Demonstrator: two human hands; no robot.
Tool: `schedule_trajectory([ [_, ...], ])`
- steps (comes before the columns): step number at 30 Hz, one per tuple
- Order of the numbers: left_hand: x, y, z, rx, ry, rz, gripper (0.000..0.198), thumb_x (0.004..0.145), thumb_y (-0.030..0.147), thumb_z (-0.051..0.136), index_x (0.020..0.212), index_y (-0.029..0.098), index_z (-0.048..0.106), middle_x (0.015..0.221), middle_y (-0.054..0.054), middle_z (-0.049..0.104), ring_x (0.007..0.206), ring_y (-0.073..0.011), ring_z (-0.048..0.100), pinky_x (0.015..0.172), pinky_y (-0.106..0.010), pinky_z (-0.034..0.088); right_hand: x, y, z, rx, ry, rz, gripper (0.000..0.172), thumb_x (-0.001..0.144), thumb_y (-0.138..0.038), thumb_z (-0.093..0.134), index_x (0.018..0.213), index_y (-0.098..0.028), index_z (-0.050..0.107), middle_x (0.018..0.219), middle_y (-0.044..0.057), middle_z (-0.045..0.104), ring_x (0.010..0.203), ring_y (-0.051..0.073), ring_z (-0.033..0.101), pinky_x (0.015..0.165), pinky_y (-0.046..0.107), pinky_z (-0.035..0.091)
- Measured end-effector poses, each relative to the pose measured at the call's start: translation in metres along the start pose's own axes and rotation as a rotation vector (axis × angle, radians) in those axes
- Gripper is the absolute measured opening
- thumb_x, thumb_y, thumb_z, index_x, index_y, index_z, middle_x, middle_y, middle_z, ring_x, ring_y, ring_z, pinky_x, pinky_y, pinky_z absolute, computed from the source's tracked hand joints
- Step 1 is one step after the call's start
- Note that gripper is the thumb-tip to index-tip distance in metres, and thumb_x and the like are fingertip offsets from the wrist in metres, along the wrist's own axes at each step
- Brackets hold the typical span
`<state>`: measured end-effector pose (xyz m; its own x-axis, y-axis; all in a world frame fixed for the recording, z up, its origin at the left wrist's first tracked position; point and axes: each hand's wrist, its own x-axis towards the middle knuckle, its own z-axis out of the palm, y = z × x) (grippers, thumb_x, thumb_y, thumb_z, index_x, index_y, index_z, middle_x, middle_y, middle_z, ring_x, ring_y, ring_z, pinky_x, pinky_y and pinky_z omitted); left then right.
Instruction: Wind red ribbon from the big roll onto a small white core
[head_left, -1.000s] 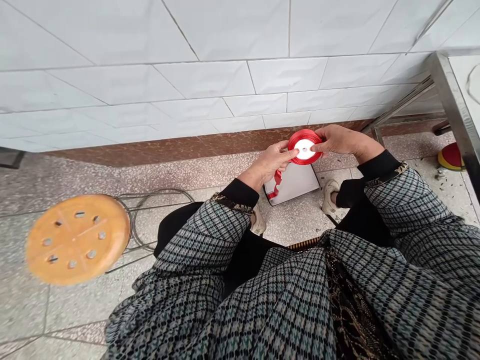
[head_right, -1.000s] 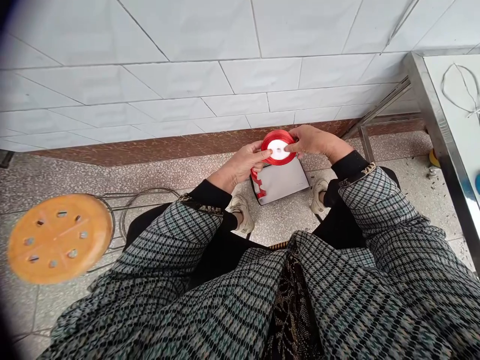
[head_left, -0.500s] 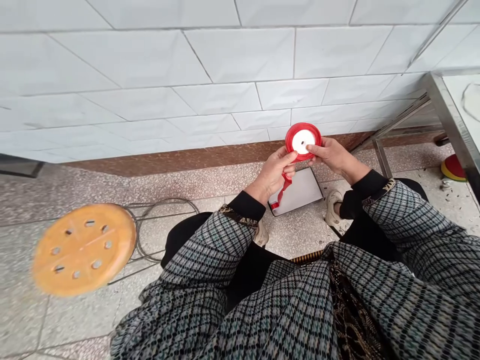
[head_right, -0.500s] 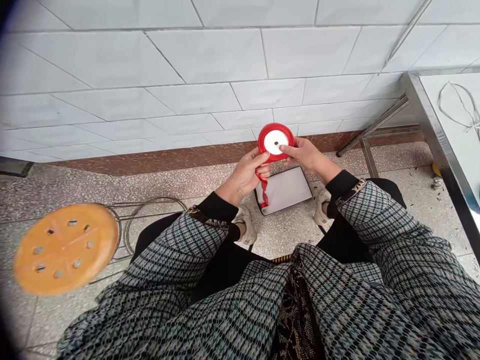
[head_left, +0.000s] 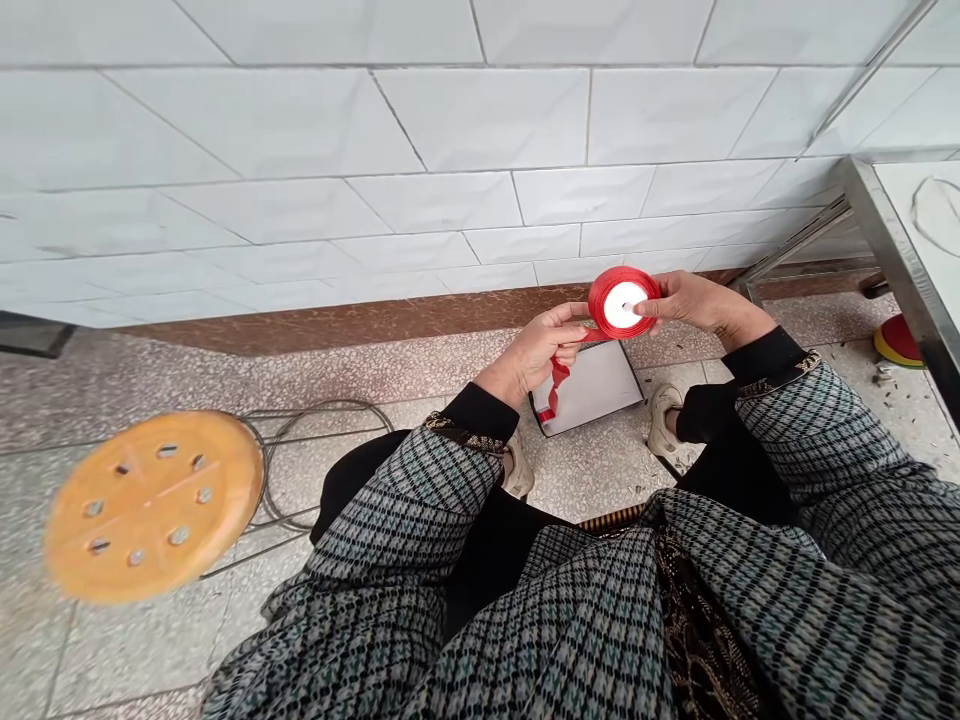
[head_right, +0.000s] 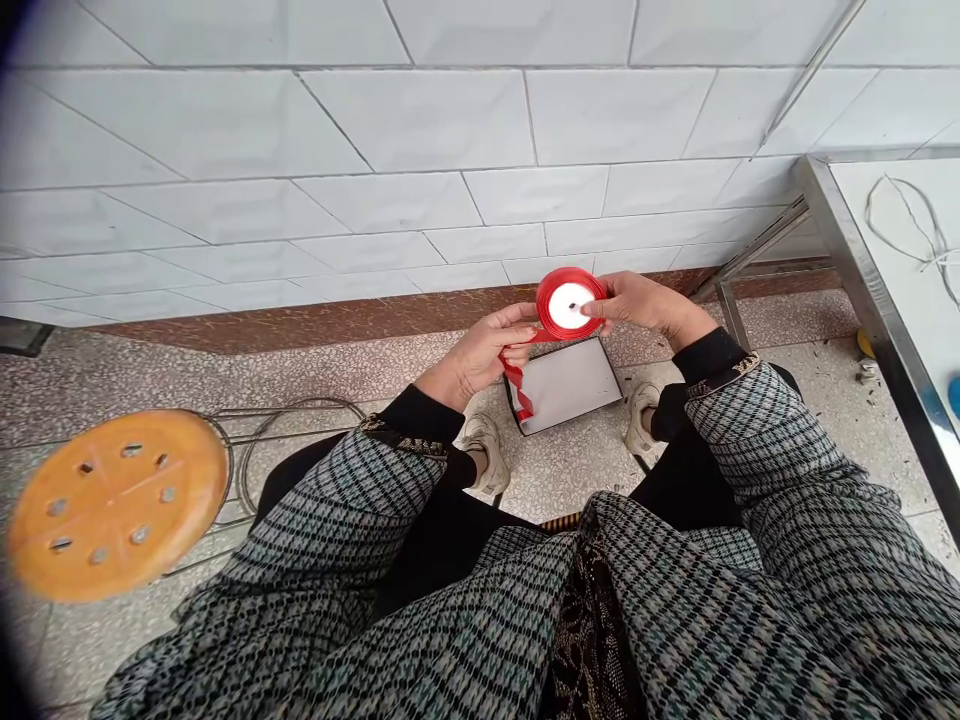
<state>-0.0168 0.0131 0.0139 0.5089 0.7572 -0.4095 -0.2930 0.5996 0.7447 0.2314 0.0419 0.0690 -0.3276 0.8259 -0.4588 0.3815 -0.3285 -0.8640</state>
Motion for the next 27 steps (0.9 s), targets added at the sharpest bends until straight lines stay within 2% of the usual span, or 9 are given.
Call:
schedule_trajectory([
  [3, -0.002, 0.003, 0.002, -0.006, -0.017, -0.006, 0.052, 0.073, 0.006, 0.071, 0.123, 0.02, 0.067, 0.06, 0.006, 0.045, 0.046, -0.0028, 0.026, 0.048, -0.021, 0.016, 0.002, 0.003, 0.0, -0.036, -0.07, 0.0, 0.019, 0.074, -0.021, 0.086, 0.092, -0.021, 0.079, 0.082, 0.003, 0.077, 0.064, 0.014, 0.067, 0.054, 0.026, 0.061],
  [6, -0.005, 0.004, 0.004, 0.03, -0.071, -0.047, 0.057, 0.071, 0.008, 0.078, 0.125, 0.019, 0.065, 0.06, 0.008, 0.043, 0.047, -0.0027, 0.025, 0.049, -0.021, 0.015, 0.002, 0.005, -0.001, -0.104, -0.154, 0.012, 0.022, 0.073, -0.022, 0.087, 0.094, -0.021, 0.08, 0.08, 0.002, 0.076, 0.061, 0.013, 0.066, 0.055, 0.026, 0.06],
  [9, -0.005, 0.002, 0.008, 0.127, -0.105, -0.079, 0.048, 0.072, 0.016, 0.086, 0.117, 0.017, 0.068, 0.061, 0.007, 0.042, 0.048, -0.0022, 0.024, 0.049, -0.022, 0.014, 0.003, 0.007, -0.001, -0.161, -0.21, 0.025, 0.022, 0.073, -0.024, 0.088, 0.093, -0.02, 0.081, 0.078, 0.002, 0.076, 0.058, 0.013, 0.066, 0.054, 0.025, 0.058],
  [13, -0.002, -0.004, 0.013, 0.181, 0.001, -0.037, 0.027, 0.079, 0.026, 0.084, 0.096, 0.012, 0.068, 0.058, 0.008, 0.036, 0.047, -0.0018, 0.02, 0.047, -0.022, 0.011, 0.007, 0.004, 0.0, -0.165, -0.231, 0.039, 0.021, 0.076, -0.024, 0.087, 0.096, -0.02, 0.08, 0.078, 0.003, 0.075, 0.057, 0.012, 0.065, 0.053, 0.024, 0.057],
  [17, 0.002, -0.006, 0.015, 0.043, 0.097, 0.042, 0.027, 0.08, 0.028, 0.082, 0.09, 0.014, 0.062, 0.059, 0.01, 0.032, 0.046, -0.0014, 0.021, 0.047, -0.021, 0.014, 0.012, 0.002, 0.015, 0.02, -0.062, 0.02, 0.012, 0.081, -0.021, 0.083, 0.091, -0.02, 0.076, 0.078, 0.003, 0.074, 0.06, 0.012, 0.064, 0.052, 0.022, 0.058],
  [20, 0.003, -0.009, 0.016, -0.063, 0.17, 0.103, 0.03, 0.078, 0.03, 0.083, 0.086, 0.017, 0.057, 0.058, 0.011, 0.03, 0.045, -0.0017, 0.021, 0.046, -0.019, 0.017, 0.014, 0.007, 0.037, 0.21, 0.098, 0.035, 0.01, 0.087, -0.02, 0.078, 0.096, -0.018, 0.073, 0.078, 0.004, 0.073, 0.058, 0.01, 0.062, 0.054, 0.021, 0.059],
  [22, 0.004, -0.01, 0.017, -0.103, 0.202, 0.128, 0.031, 0.078, 0.03, 0.083, 0.084, 0.018, 0.055, 0.058, 0.012, 0.029, 0.045, -0.002, 0.022, 0.046, -0.019, 0.019, 0.015, 0.012, 0.051, 0.317, 0.156, 0.048, 0.012, 0.09, -0.022, 0.076, 0.098, -0.016, 0.072, 0.078, 0.004, 0.072, 0.056, 0.009, 0.061, 0.056, 0.022, 0.061],
  [24, 0.004, -0.011, 0.018, -0.124, 0.198, 0.137, 0.032, 0.078, 0.031, 0.083, 0.084, 0.018, 0.055, 0.057, 0.012, 0.029, 0.045, -0.0023, 0.022, 0.046, -0.019, 0.02, 0.015, 0.015, 0.058, 0.363, 0.187, 0.034, 0.015, 0.09, -0.025, 0.076, 0.099, -0.015, 0.071, 0.079, 0.005, 0.072, 0.056, 0.009, 0.06, 0.059, 0.023, 0.063],
  [27, 0.002, -0.009, 0.018, -0.137, 0.112, 0.127, 0.035, 0.074, 0.031, 0.087, 0.086, 0.018, 0.058, 0.058, 0.011, 0.032, 0.047, -0.0025, 0.025, 0.047, -0.02, 0.021, 0.016, 0.015, 0.049, 0.308, 0.155, -0.018, 0.017, 0.088, -0.025, 0.078, 0.1, -0.015, 0.072, 0.086, 0.005, 0.074, 0.062, 0.011, 0.064, 0.063, 0.025, 0.064],
])
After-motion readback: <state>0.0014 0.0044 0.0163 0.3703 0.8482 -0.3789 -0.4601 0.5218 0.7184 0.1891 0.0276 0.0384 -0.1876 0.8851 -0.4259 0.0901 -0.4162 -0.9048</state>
